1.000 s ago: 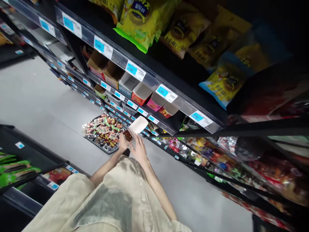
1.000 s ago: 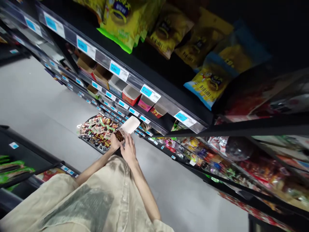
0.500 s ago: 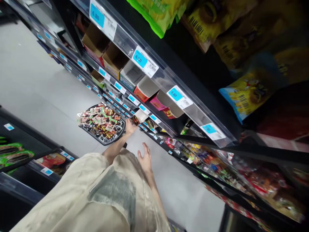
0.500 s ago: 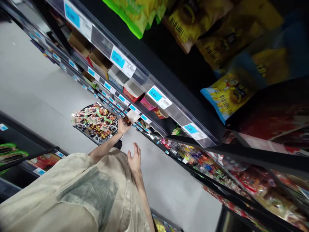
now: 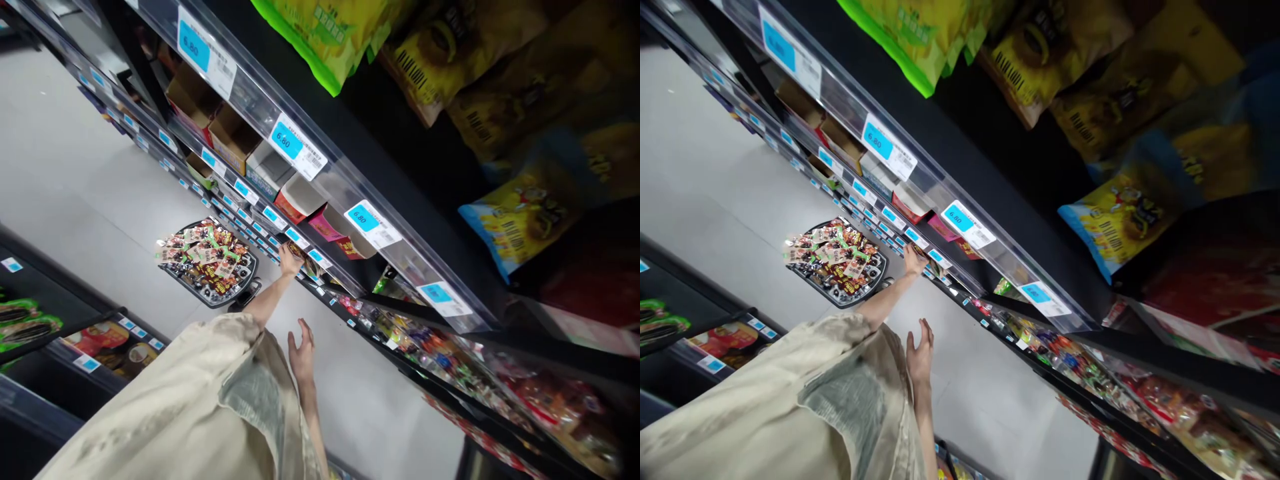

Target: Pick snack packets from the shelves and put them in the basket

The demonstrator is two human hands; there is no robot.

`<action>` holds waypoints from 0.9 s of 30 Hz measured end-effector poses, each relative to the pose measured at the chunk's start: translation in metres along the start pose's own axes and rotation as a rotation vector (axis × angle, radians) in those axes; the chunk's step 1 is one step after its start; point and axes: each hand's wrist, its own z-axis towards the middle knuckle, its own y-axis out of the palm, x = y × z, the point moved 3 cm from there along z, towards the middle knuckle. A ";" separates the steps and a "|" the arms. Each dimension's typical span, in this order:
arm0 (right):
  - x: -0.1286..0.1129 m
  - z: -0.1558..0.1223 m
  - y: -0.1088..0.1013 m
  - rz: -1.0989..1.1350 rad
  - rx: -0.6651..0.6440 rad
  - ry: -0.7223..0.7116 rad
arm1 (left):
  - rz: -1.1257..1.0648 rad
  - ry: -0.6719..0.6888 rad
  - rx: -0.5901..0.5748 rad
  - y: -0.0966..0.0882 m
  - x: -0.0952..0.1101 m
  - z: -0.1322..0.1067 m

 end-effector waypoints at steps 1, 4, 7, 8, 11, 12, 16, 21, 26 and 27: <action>0.002 -0.002 0.000 0.001 0.005 0.009 | 0.010 -0.003 0.000 0.002 0.002 0.001; 0.009 -0.009 0.002 0.001 0.015 0.035 | 0.042 -0.004 0.001 0.006 0.006 0.002; 0.019 -0.013 0.004 0.016 0.020 0.052 | 0.089 -0.020 -0.026 0.004 0.007 0.002; 0.022 -0.013 0.005 0.022 0.021 0.057 | 0.107 -0.024 -0.045 0.003 0.007 0.002; 0.030 -0.013 0.007 0.032 0.022 0.061 | 0.156 -0.036 -0.107 -0.004 0.007 -0.001; 0.031 -0.013 0.007 0.032 0.022 0.060 | 0.174 -0.037 -0.124 -0.008 0.006 -0.003; 0.033 -0.012 0.010 0.036 -0.020 0.055 | 0.332 -0.068 -0.268 -0.031 -0.008 -0.020; 0.039 -0.013 0.017 0.062 -0.092 0.074 | 0.506 -0.206 -0.695 -0.097 -0.060 -0.068; 0.058 -0.023 0.032 0.117 -0.217 0.169 | 0.638 -0.379 -0.822 -0.196 -0.119 -0.121; 0.062 -0.028 0.034 0.108 -0.217 0.187 | 0.665 -0.406 -0.799 -0.214 -0.127 -0.127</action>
